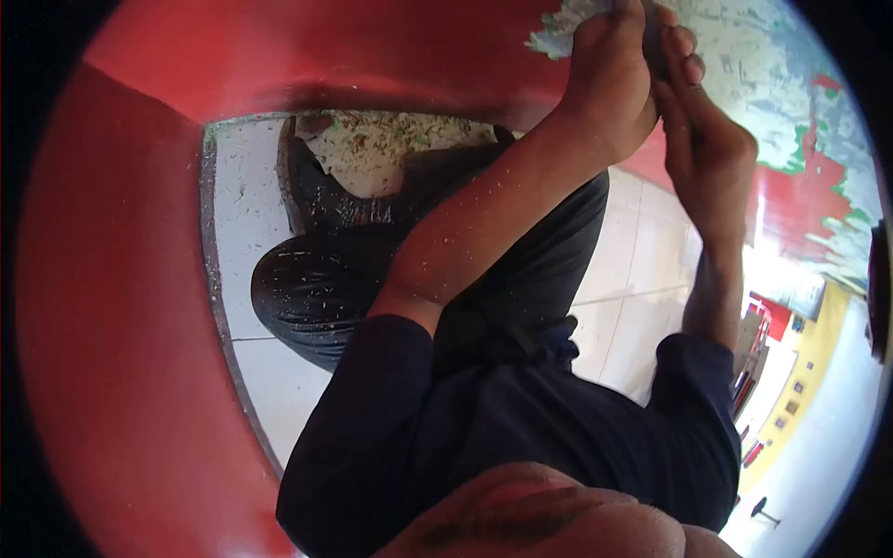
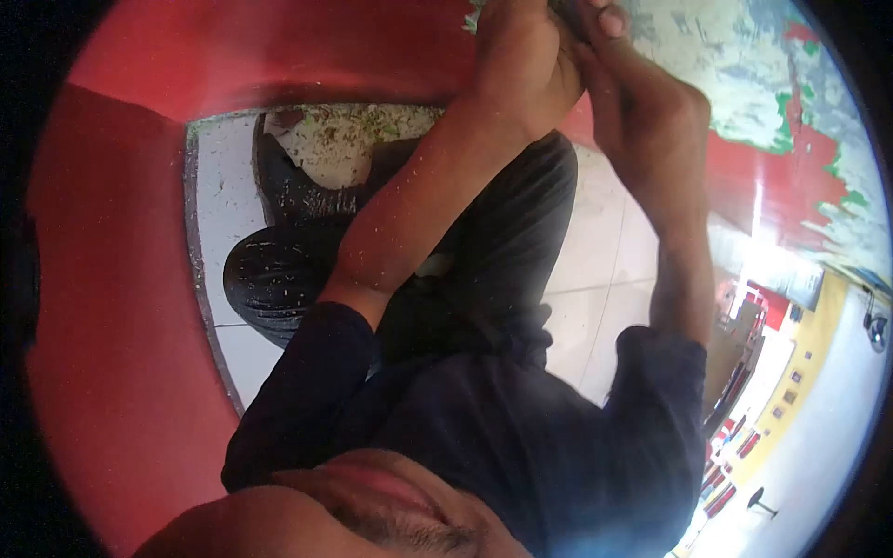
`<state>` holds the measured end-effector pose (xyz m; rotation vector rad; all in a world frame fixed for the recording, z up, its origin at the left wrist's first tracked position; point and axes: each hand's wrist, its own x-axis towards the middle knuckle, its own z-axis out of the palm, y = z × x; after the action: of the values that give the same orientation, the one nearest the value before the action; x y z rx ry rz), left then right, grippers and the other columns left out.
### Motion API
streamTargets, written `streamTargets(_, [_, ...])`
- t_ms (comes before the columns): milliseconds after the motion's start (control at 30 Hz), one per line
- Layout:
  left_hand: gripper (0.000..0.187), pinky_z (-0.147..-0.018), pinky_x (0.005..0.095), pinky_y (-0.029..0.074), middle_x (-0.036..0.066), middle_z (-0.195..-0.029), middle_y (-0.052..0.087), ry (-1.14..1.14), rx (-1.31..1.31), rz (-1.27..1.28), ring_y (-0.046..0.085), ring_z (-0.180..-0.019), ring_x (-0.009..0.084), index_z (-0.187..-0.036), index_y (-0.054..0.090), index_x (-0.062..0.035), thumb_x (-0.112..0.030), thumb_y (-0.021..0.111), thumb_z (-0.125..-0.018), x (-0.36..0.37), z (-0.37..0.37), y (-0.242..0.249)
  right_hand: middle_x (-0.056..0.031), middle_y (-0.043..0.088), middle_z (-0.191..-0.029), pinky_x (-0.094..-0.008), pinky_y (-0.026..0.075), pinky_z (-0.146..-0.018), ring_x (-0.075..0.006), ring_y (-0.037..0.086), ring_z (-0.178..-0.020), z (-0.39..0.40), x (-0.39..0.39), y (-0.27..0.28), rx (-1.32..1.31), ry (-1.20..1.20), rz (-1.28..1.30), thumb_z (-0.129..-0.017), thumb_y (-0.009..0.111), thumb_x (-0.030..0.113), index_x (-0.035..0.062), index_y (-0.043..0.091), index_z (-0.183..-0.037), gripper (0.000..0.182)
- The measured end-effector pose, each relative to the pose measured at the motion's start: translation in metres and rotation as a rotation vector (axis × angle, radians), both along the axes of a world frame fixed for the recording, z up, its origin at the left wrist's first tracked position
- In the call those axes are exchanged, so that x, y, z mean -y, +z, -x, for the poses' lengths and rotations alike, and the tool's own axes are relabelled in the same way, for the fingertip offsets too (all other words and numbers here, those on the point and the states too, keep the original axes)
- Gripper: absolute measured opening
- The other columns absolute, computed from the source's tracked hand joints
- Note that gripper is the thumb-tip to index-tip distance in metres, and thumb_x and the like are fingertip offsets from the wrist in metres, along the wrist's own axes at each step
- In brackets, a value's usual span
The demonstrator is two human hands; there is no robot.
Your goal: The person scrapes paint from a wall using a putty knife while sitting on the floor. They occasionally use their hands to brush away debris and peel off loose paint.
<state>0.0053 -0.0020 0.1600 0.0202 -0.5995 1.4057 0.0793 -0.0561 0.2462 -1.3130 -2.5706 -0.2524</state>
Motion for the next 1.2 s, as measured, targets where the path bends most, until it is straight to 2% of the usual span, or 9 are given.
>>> streamTargets(333, [0.038, -0.073, 0.0310, 0.047, 0.007, -0.083, 0.053, -0.030, -0.063, 0.099, 0.052, -0.077, 0.0186, -0.098, 0.050, -0.0068, -0.044, 0.041, -0.101, 0.002, -0.012, 0.010, -0.0160, 0.069, -0.103, -0.0289, 0.054, -0.073, -0.0183, 0.070, -0.090, -0.028, -0.007, 0.005, 0.092, -0.054, -0.038, -0.090, 0.062, 0.007, 0.0048, 0.065, -0.117, 0.027])
streamTargets(433, [0.036, -0.077, 0.0306, 0.047, 0.007, -0.089, 0.056, -0.053, -0.085, 0.144, 0.055, -0.083, 0.0181, -0.103, 0.051, -0.0069, -0.042, 0.041, -0.101, -0.005, -0.007, 0.005, -0.0208, 0.062, -0.081, -0.0353, 0.050, -0.061, -0.0332, 0.065, -0.074, 0.028, -0.016, -0.001, -0.093, 0.084, 0.017, -0.084, 0.065, 0.002, -0.0004, 0.063, -0.097, 0.014])
streamTargets(600, [0.041, -0.082, 0.0331, 0.047, 0.007, -0.099, 0.056, -0.004, 0.033, -0.003, 0.055, -0.090, 0.0191, -0.112, 0.051, -0.0060, -0.044, 0.041, -0.101, -0.007, -0.015, -0.030, -0.0166, 0.067, -0.105, -0.0353, 0.054, -0.079, -0.0223, 0.068, -0.097, 0.005, -0.023, -0.013, 0.141, 0.172, -0.134, -0.089, 0.062, 0.008, 0.0099, 0.063, -0.122, 0.033])
streamTargets(733, [0.042, -0.075, 0.0306, 0.048, 0.005, -0.081, 0.052, 0.138, -0.034, 0.227, 0.054, -0.079, 0.0174, -0.098, 0.051, -0.0074, -0.047, 0.037, -0.101, 0.006, 0.044, -0.016, -0.0172, 0.066, -0.079, -0.0345, 0.050, -0.059, -0.0328, 0.064, -0.063, 0.025, -0.036, -0.033, -0.079, 0.147, 0.037, -0.085, 0.067, 0.013, 0.0093, 0.070, -0.105, 0.021])
streamTargets(900, [0.056, -0.087, 0.0479, 0.044, 0.019, -0.114, 0.058, 1.549, -1.126, 0.399, 0.056, -0.102, 0.0300, -0.117, 0.055, -0.0017, -0.053, 0.046, -0.094, 0.025, 0.086, -0.050, -0.0155, 0.068, -0.081, -0.0322, 0.050, -0.061, -0.0253, 0.063, -0.060, 0.023, 0.004, -0.062, -0.560, 0.328, 0.098, -0.088, 0.062, 0.010, 0.0102, 0.062, -0.124, 0.037])
streamTargets(1033, [0.067, -0.097, 0.0637, 0.029, 0.023, -0.142, 0.037, 2.738, -2.013, -0.291, 0.031, -0.134, 0.0349, -0.132, 0.048, -0.0010, -0.051, 0.052, -0.089, -0.032, 0.093, -0.063, -0.0050, 0.063, -0.076, -0.0229, 0.044, -0.056, -0.0069, 0.055, -0.060, -0.072, 0.029, -0.093, -0.901, -0.031, 0.246, -0.094, 0.053, 0.008, 0.0022, 0.048, -0.137, 0.044])
streamTargets(1133, [0.074, -0.103, 0.0713, 0.015, 0.028, -0.153, 0.016, 2.558, -2.392, 0.049, 0.011, -0.144, 0.0379, -0.143, 0.033, 0.0008, -0.049, 0.051, -0.091, -0.035, 0.123, -0.048, 0.0012, 0.054, -0.072, -0.0193, 0.040, -0.052, -0.0037, 0.048, -0.057, -0.124, 0.052, -0.127, -1.122, -0.104, 0.356, -0.095, 0.051, 0.009, 0.0014, 0.044, -0.140, 0.046])
streamTargets(1167, [0.076, -0.105, 0.0702, 0.011, 0.028, -0.153, 0.014, 2.274, -2.424, 0.548, 0.009, -0.144, 0.0385, -0.144, 0.029, 0.0017, -0.048, 0.050, -0.092, -0.027, 0.130, -0.032, 0.0019, 0.053, -0.071, -0.0189, 0.039, -0.052, -0.0033, 0.046, -0.056, -0.134, 0.059, -0.143, -1.204, -0.120, 0.433, -0.096, 0.051, 0.010, 0.0014, 0.043, -0.141, 0.046])
streamTargets(1200, [0.076, -0.108, 0.0652, 0.013, 0.029, -0.153, 0.014, 2.114, -2.072, 0.856, 0.009, -0.145, 0.0377, -0.145, 0.027, 0.0026, -0.047, 0.050, -0.092, -0.028, 0.139, -0.014, 0.0025, 0.052, -0.071, -0.0185, 0.038, -0.051, -0.0029, 0.045, -0.056, -0.143, 0.065, -0.161, -1.280, -0.137, 0.519, -0.096, 0.050, 0.010, 0.0013, 0.041, -0.141, 0.047])
